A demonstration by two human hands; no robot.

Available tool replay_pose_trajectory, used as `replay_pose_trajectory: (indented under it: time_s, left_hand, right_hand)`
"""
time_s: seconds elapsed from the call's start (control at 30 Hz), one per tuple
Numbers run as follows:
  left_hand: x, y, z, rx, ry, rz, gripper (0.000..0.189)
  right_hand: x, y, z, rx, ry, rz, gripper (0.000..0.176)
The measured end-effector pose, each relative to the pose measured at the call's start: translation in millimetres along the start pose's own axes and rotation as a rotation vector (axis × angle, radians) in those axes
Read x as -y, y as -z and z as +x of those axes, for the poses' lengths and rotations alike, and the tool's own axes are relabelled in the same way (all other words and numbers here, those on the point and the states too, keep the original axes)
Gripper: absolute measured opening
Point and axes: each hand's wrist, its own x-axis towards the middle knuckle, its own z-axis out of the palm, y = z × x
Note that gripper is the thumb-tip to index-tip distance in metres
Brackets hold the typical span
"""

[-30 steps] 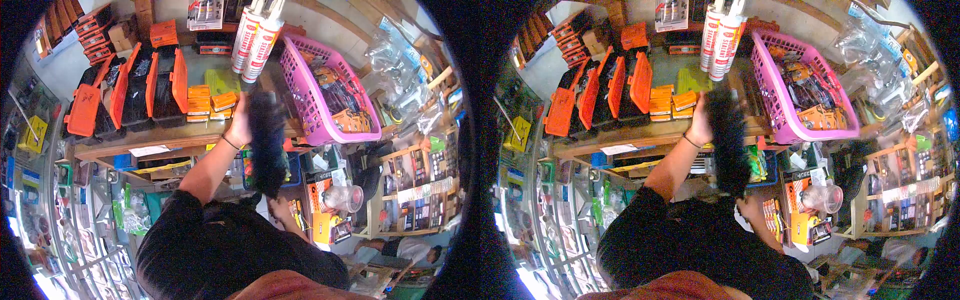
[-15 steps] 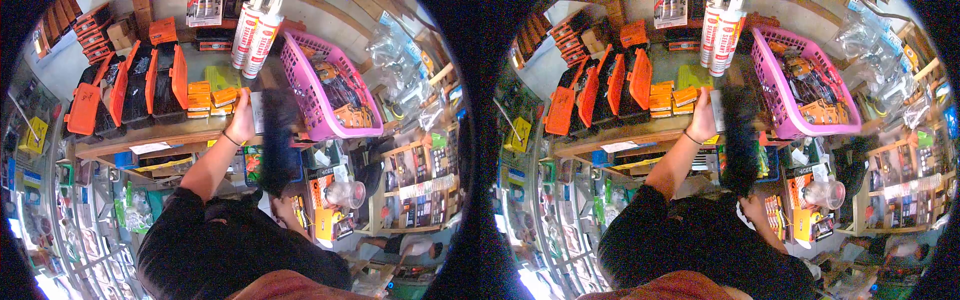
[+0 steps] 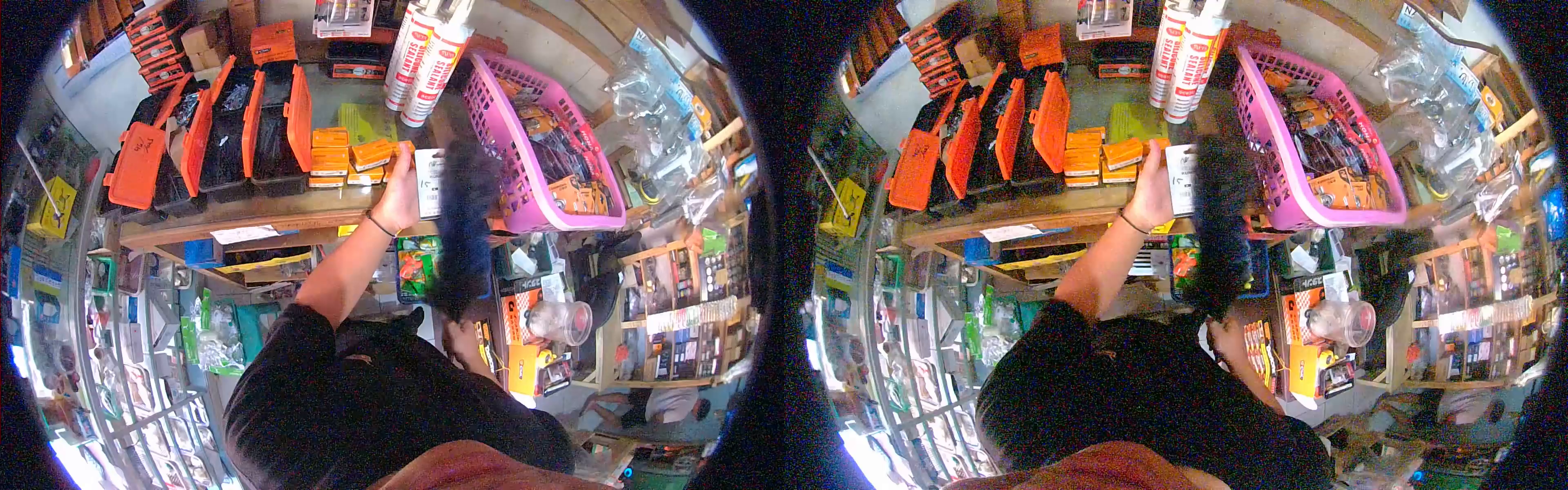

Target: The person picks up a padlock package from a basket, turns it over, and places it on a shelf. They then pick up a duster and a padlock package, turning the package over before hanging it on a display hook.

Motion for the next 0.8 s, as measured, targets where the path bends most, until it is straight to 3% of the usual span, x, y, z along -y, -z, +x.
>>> replay_pose_trajectory:
  time_s: [0.03,0.1,0.13,0.17,0.23,0.27,0.3,0.37,0.4,0.43,0.5,0.53,0.57,0.63,0.7,0.73,0.77,0.8]
  left_hand:
    - [2,-20,-2,-0.099,-0.074,0.051,0.075]
    - [-5,-20,-3,0.387,0.054,-0.048,0.074]
    - [-1,-21,-9,0.261,0.028,-0.055,0.077]
    - [-2,-21,-9,0.258,0.025,-0.055,0.077]
    - [0,-20,-3,0.071,-0.013,0.026,0.080]
    - [1,-20,-1,-0.019,-0.030,0.067,0.081]
    - [0,-19,-5,0.109,0.061,-0.105,0.085]
    - [-3,-13,-3,0.252,0.050,-0.015,0.087]
    - [2,-13,-4,0.039,0.045,-0.049,0.086]
    - [3,-13,0,-0.071,-0.058,0.129,0.087]
    - [2,-5,2,-0.073,-0.014,0.094,0.086]
    - [0,-9,-1,0.125,0.026,0.032,0.084]
    - [-3,-15,-3,0.325,0.064,-0.032,0.082]
    - [-2,-7,-1,0.339,0.047,-0.026,0.082]
    - [1,18,5,0.319,0.192,-0.633,0.086]
    - [2,26,7,0.244,0.210,-0.734,0.088]
    - [2,22,6,0.241,0.213,-0.736,0.088]
    - [0,10,4,0.243,0.149,-0.399,0.087]
  right_hand:
    - [-11,3,2,-0.002,0.000,0.001,0.019]
    - [9,6,-3,0.120,0.047,-0.019,0.019]
    - [10,12,0,0.138,-0.043,0.094,0.020]
    - [6,10,3,0.143,-0.044,0.093,0.020]
    - [-21,0,14,-0.003,0.201,0.113,0.023]
    - [-16,-4,14,-0.064,0.133,-0.289,0.022]
    - [-12,-3,10,-0.068,0.135,-0.288,0.022]
    - [20,0,-8,0.045,0.046,0.032,0.023]
    - [2,5,4,0.050,0.073,0.161,0.020]
    - [6,4,2,0.054,0.070,0.160,0.020]
    - [15,0,-6,0.101,0.015,0.059,0.021]
    - [-64,2,33,0.000,0.117,-0.309,0.024]
    - [-47,3,24,-0.005,0.120,-0.309,0.024]
    - [13,4,-2,0.014,0.029,0.081,0.028]
    - [13,7,1,0.022,0.015,0.125,0.026]
    - [11,5,0,0.029,0.039,0.004,0.026]
    - [9,2,-1,0.034,0.066,-0.116,0.027]
    - [21,1,-10,0.067,0.071,-0.162,0.026]
